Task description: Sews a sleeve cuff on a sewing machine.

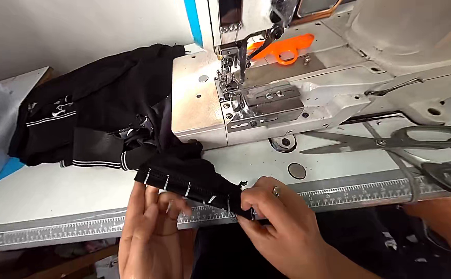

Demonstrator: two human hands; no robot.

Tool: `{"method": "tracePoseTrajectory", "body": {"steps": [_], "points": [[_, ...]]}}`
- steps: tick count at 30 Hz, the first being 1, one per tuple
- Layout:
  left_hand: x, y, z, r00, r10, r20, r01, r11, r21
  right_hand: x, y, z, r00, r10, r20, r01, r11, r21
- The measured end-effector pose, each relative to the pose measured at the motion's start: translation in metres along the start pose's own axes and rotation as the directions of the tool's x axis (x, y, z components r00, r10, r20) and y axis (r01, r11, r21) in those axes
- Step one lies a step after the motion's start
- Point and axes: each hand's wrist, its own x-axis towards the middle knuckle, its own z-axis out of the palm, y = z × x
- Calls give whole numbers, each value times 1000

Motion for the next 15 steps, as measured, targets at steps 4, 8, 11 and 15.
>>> {"method": "tracePoseTrajectory", "body": {"steps": [4, 8, 11, 15], "points": [[-2, -5, 25, 978, 21, -207, -27, 999, -27, -3, 3, 0, 1000, 16, -3, -16, 1000, -20], [-21, -26, 45, 981, -19, -195, -2, 995, -105, 5, -1, 9, 999, 52, 11, -50, 990, -131], [-33, -35, 46, 998, -38, -42, 31, 987, -160, 14, -6, 13, 1000, -27, 11, 28, 992, -126], [-15, -20, 41, 970, -15, -244, -27, 985, -171, 4, 11, 8, 999, 25, 32, -18, 981, -195]]}}
